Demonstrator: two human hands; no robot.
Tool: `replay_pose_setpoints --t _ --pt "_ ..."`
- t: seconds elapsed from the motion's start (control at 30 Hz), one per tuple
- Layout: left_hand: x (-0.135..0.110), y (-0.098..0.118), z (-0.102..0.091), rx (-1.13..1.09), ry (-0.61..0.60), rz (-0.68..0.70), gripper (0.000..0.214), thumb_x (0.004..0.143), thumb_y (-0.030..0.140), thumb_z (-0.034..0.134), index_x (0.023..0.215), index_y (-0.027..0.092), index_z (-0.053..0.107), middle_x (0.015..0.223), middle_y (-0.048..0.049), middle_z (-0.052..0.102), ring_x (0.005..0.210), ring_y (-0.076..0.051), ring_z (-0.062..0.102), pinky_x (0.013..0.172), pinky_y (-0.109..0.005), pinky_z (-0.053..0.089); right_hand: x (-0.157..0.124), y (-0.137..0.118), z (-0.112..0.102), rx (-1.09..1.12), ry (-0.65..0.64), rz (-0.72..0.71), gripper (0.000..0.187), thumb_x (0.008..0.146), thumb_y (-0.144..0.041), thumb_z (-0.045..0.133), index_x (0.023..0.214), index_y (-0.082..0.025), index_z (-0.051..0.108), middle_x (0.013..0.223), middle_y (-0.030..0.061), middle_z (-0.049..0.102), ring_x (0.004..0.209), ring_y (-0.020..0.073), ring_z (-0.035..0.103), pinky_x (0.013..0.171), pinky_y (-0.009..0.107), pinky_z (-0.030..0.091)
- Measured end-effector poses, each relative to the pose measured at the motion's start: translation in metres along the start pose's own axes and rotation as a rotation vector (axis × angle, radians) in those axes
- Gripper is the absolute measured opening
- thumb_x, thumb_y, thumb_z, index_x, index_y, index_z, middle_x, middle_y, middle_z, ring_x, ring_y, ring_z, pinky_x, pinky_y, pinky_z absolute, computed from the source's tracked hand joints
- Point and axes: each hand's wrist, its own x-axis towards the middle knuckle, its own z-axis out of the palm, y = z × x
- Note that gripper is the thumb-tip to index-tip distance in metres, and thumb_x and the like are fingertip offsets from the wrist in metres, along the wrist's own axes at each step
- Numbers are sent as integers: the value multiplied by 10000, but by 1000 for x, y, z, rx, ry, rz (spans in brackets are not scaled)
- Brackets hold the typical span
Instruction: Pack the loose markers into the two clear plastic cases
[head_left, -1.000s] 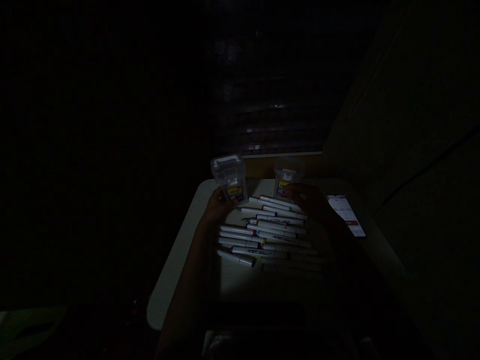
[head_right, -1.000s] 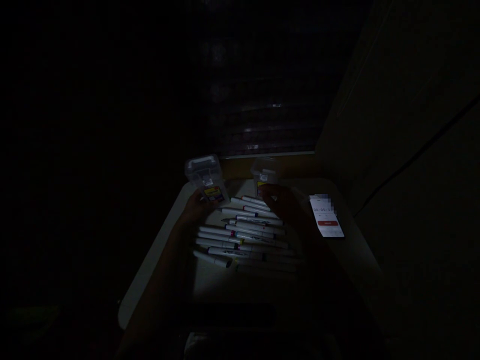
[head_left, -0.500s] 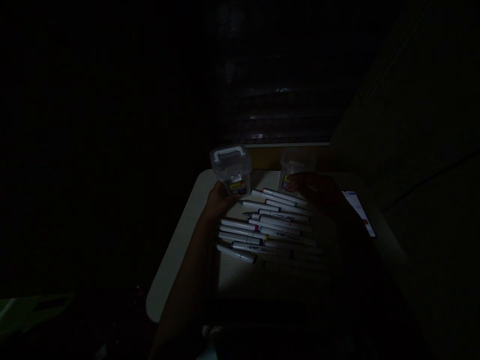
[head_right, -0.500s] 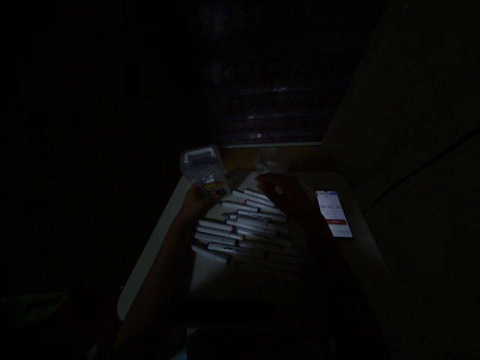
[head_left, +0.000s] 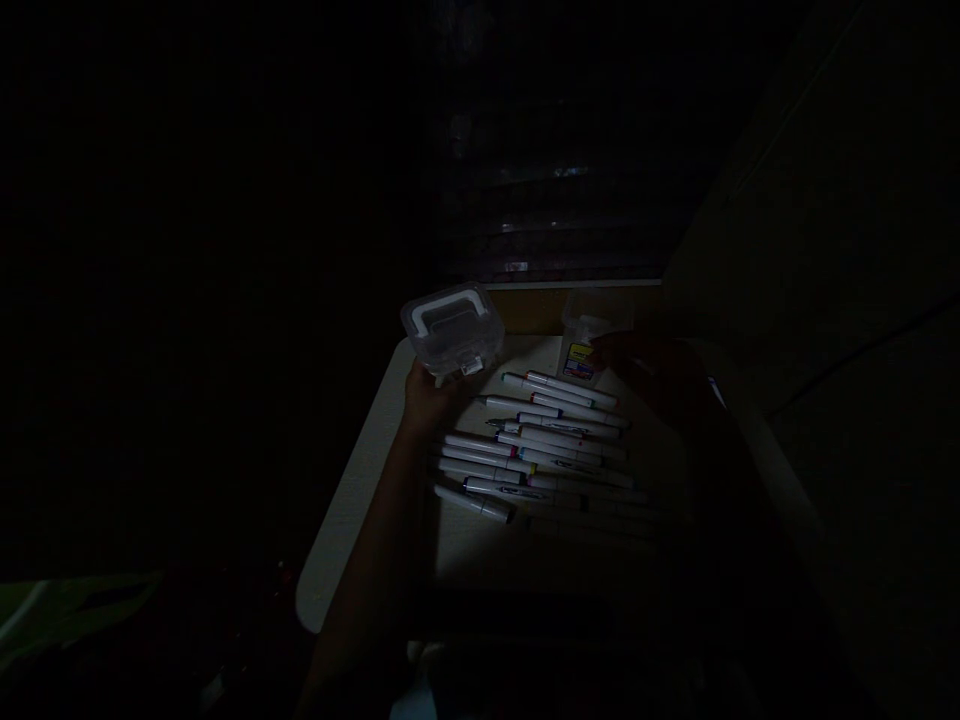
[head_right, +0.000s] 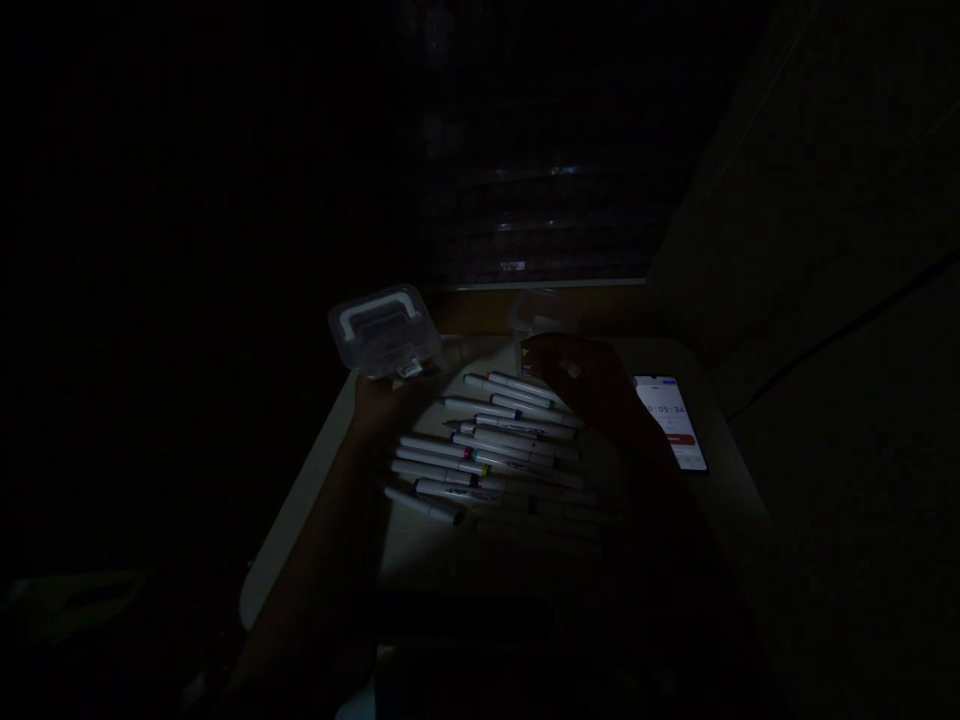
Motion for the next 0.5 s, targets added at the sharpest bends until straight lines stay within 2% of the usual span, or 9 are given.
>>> replay_pose_setpoints --t 0.1,0.23,0.33,0.4,0.5 --pt "-8 12 2 -13 35 88 673 515 376 849 1091 189 555 1172 -92 607 1180 -297 545 1074 -479 402 -1 -7 -1 -49 79 -73 350 903 -467 485 1054 -226 690 1035 54 717 992 204 665 881 363 542" --pt "-23 32 9 2 -58 181 731 544 400 833 1184 221 531 1257 -84 535 1230 -290 498 1019 -409 453 -4 -20 -1 -95 93 -223 415 896 -458 504 1254 -261 578 1275 52 611 1163 229 587 940 388 527" --pt "-33 45 17 25 -175 268 701 563 362 831 1196 241 556 1227 -72 534 1222 -282 492 1004 -389 464 -6 -30 3 -169 75 -293 505 907 -486 467 1384 -321 442 1461 12 443 1359 263 411 1080 456 428" --pt "-38 51 21 15 -236 292 675 583 326 826 1204 249 570 1219 -68 531 1205 -276 501 999 -390 466 -8 -35 7 -214 63 -330 508 925 -496 426 1414 -363 382 1518 -20 358 1419 263 316 1152 491 331" --pt "-42 57 23 -8 -302 264 682 568 299 837 1204 253 596 1208 -66 544 1188 -281 511 992 -400 467 -10 -39 9 -232 97 -354 507 934 -509 402 1419 -367 360 1521 -21 350 1435 263 283 1180 515 271"
